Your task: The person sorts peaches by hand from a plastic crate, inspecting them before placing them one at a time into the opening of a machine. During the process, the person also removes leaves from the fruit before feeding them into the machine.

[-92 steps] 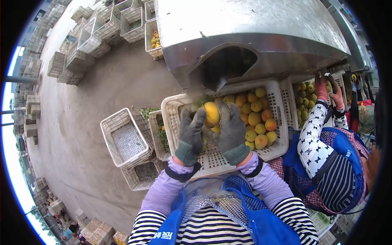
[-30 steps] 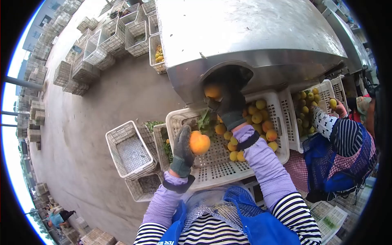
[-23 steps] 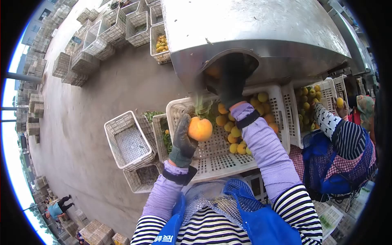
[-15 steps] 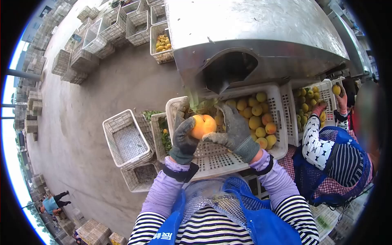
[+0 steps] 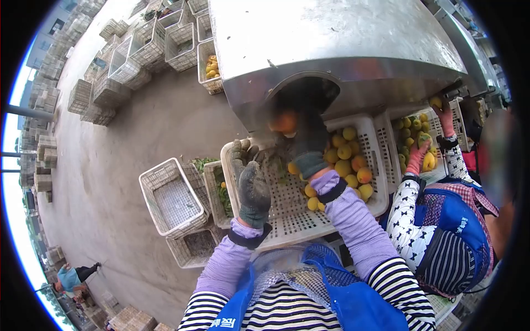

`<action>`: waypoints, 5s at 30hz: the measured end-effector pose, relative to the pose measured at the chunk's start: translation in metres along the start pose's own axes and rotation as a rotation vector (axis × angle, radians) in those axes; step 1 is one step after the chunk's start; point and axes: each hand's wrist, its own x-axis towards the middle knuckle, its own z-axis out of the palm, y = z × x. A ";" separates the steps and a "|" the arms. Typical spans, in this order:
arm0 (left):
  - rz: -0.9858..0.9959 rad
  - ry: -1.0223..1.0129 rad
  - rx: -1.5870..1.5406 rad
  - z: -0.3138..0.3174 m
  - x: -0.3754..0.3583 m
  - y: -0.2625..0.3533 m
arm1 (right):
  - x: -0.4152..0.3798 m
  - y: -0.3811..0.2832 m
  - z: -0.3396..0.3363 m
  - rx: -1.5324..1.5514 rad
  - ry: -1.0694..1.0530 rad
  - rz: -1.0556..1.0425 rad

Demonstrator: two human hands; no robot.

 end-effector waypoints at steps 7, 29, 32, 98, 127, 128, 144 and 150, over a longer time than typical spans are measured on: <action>-0.047 0.130 0.758 -0.061 -0.026 -0.003 | 0.049 0.011 0.031 0.139 0.024 -0.083; -0.247 0.205 1.087 -0.314 -0.085 -0.023 | -0.135 0.209 -0.064 -0.447 -0.182 0.806; -0.361 0.388 0.930 -0.329 -0.080 0.015 | -0.157 0.175 -0.075 -0.402 -0.183 0.780; -0.628 -0.384 -0.025 -0.067 0.000 0.061 | -0.062 -0.070 -0.044 0.110 -0.185 0.159; -0.525 -0.226 -0.078 -0.030 -0.025 0.040 | -0.118 -0.045 -0.026 0.179 -0.184 -0.062; -0.571 -0.160 -0.110 -0.027 -0.022 0.034 | -0.119 -0.045 -0.025 0.147 -0.125 -0.058; -0.353 -0.092 0.045 -0.089 -0.059 0.013 | -0.021 -0.026 0.016 -0.115 -0.165 0.098; -0.452 0.034 0.053 -0.100 -0.067 0.003 | 0.005 -0.023 0.041 -0.036 0.189 -0.164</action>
